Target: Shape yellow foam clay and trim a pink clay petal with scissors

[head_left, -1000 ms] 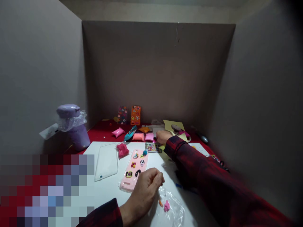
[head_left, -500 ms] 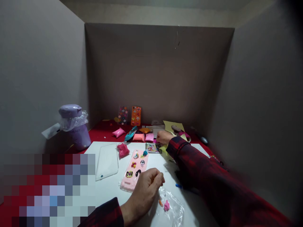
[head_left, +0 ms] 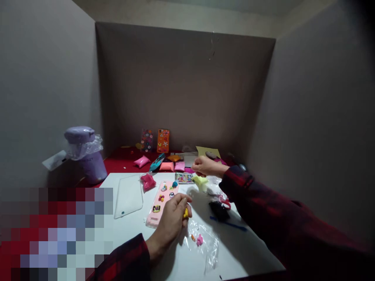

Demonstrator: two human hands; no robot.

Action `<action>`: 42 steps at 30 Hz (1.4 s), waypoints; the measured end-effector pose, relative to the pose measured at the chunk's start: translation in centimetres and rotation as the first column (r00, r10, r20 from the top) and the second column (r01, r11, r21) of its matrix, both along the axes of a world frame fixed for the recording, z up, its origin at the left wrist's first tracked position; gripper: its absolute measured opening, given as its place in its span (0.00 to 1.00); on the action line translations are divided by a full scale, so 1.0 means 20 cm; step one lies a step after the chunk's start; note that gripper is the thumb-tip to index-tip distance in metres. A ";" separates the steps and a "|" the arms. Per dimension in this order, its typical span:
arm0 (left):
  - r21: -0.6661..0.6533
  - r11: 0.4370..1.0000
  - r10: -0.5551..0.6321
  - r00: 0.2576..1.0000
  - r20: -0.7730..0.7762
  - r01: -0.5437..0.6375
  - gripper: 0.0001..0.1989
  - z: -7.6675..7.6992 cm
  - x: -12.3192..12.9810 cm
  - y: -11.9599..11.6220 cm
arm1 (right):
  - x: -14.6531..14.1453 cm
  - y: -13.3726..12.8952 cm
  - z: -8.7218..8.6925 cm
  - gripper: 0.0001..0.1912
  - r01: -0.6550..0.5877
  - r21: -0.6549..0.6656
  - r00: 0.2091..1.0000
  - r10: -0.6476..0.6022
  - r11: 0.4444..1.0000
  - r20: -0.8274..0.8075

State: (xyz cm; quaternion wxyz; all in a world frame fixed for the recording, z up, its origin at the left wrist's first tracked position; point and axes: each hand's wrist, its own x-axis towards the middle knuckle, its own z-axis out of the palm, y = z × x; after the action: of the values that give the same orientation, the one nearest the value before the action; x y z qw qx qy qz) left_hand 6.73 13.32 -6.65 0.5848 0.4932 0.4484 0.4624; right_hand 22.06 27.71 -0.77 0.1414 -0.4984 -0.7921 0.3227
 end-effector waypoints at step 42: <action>-0.143 0.989 0.044 0.999 0.008 -0.043 0.12 0.04 0.00 -0.02 | 0.15 -0.63 -0.43 0.08 0.088 0.674 0.975 0.074 0.734 -0.208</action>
State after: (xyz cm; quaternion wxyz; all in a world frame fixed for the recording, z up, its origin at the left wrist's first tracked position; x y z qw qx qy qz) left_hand 6.81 12.96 -5.85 0.6109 0.4375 0.4879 0.4443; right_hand 24.96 15.09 -9.46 0.4014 -0.3763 -0.8326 0.0641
